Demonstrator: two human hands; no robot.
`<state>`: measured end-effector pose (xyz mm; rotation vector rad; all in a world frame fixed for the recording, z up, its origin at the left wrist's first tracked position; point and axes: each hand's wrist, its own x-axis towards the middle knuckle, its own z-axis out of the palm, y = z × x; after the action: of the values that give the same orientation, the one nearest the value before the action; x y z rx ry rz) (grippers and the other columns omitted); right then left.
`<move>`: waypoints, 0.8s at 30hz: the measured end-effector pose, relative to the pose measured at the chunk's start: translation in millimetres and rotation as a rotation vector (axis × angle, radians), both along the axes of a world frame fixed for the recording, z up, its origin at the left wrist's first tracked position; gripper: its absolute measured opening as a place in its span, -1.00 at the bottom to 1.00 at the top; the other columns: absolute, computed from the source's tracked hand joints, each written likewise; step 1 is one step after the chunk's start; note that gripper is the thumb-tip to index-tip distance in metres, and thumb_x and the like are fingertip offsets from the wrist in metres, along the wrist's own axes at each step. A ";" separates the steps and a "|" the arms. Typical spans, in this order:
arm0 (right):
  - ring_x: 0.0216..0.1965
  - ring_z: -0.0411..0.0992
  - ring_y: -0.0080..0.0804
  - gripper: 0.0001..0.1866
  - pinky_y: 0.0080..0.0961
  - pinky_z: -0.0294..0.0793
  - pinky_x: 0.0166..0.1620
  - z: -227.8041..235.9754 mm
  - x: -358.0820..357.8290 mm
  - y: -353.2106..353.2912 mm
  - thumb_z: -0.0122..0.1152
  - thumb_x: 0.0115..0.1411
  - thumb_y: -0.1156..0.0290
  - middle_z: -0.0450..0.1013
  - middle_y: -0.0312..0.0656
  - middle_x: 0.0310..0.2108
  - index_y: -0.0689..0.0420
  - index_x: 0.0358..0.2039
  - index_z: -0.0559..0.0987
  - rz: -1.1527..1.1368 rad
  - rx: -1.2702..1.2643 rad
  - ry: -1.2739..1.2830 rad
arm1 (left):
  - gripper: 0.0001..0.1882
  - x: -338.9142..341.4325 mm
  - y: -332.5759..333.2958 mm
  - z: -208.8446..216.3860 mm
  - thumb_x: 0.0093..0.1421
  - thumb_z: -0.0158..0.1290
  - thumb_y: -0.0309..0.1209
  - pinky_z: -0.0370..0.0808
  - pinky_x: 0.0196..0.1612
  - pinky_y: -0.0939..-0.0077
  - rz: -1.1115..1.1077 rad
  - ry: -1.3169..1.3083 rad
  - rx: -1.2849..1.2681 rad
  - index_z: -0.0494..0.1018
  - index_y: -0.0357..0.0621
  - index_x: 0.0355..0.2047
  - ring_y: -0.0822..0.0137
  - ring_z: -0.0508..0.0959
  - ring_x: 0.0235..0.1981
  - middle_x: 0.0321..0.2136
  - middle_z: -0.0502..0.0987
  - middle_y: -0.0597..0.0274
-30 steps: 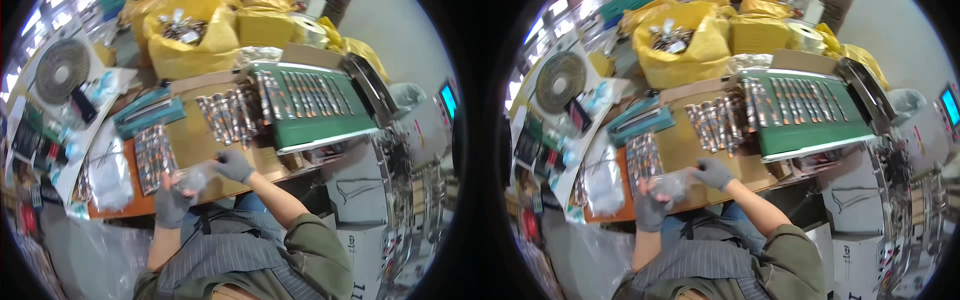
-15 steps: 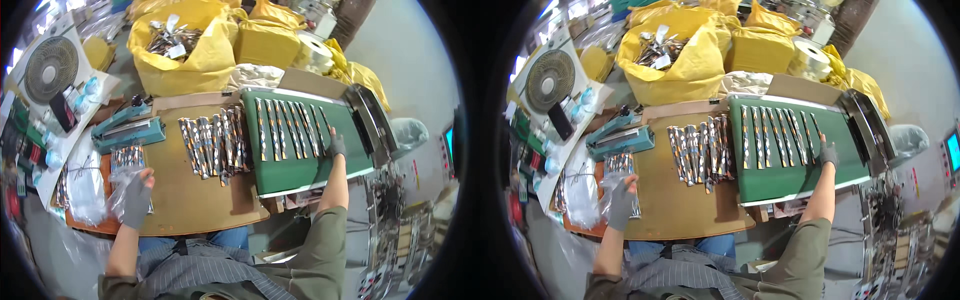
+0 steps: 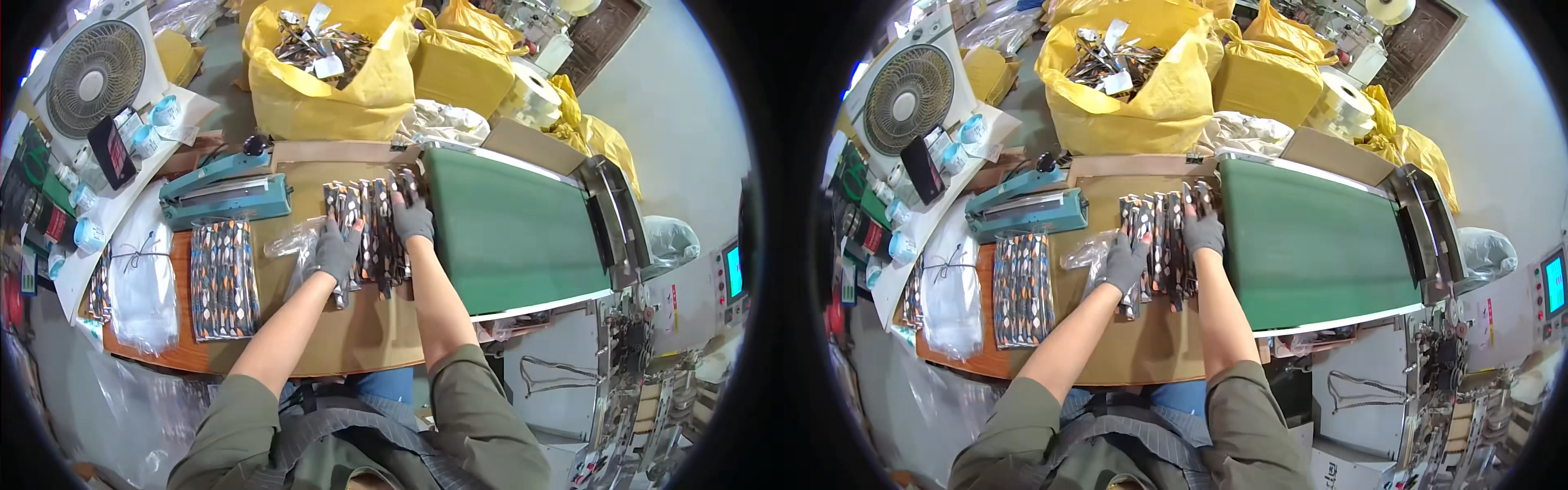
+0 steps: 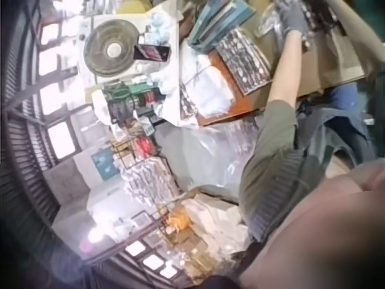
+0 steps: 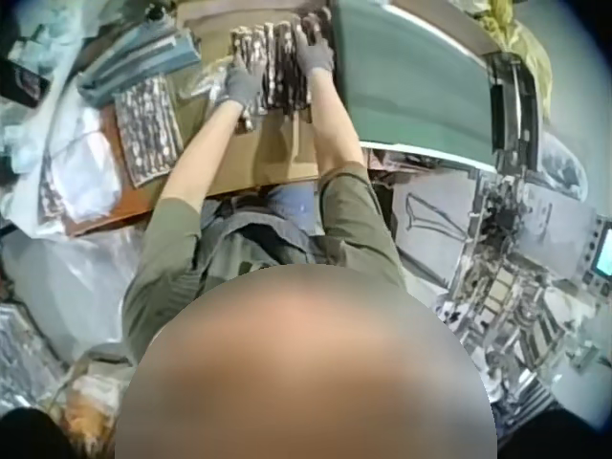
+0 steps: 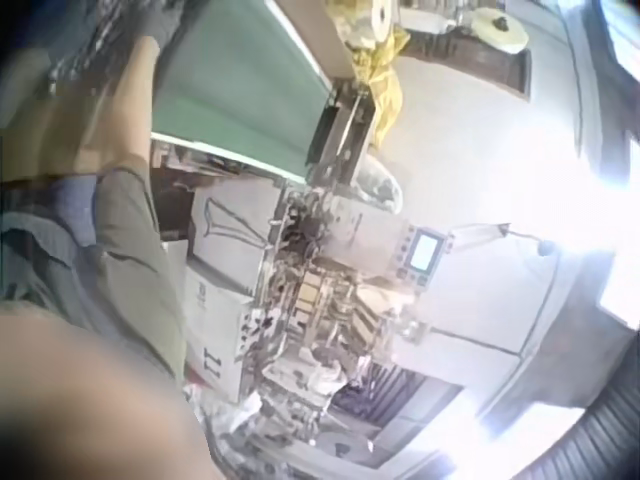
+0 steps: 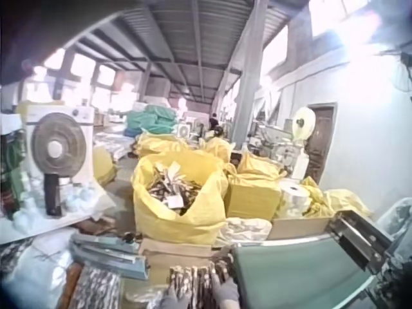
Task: Packing bundles of metal rods into plastic bags and sealing them using a heat sealer.
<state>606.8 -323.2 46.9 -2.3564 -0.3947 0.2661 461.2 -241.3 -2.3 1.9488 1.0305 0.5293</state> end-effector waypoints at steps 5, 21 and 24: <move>-0.13 0.46 -0.02 -0.07 -0.30 0.42 -0.11 12.5 -36.8 25.6 0.17 -0.17 -0.32 0.46 0.23 -0.22 0.42 -0.17 0.46 0.247 -0.181 0.184 | -0.14 -28.8 25.8 2.3 0.05 0.07 0.11 0.39 -0.06 0.27 0.067 -0.293 -0.180 0.21 -0.46 0.07 0.03 0.48 -0.11 -0.10 0.45 -0.15; 0.04 0.30 -0.33 0.17 -0.41 0.30 0.09 63.4 -182.8 -4.5 0.49 -0.24 0.38 0.29 -0.11 0.03 0.23 0.27 -0.11 0.889 0.959 0.618 | 0.10 -184.2 34.1 113.2 -0.33 0.44 -0.32 0.28 0.12 0.41 -0.486 -0.614 -0.167 0.05 -0.23 0.20 0.32 0.24 0.14 0.07 0.29 0.15; 0.00 0.33 -0.33 0.20 -0.41 0.33 0.06 87.4 -198.3 -22.4 0.51 -0.28 0.46 0.26 -0.10 0.03 0.14 0.27 -0.14 0.819 0.962 0.656 | 0.12 -183.2 20.0 95.7 -0.31 0.41 -0.25 0.29 0.11 0.44 -0.625 -0.475 -0.268 0.00 -0.23 0.22 0.33 0.33 0.08 0.03 0.35 0.10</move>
<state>408.4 -345.7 134.3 -0.9965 -0.8893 0.9440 278.0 -221.4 93.4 1.6683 0.1595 0.4347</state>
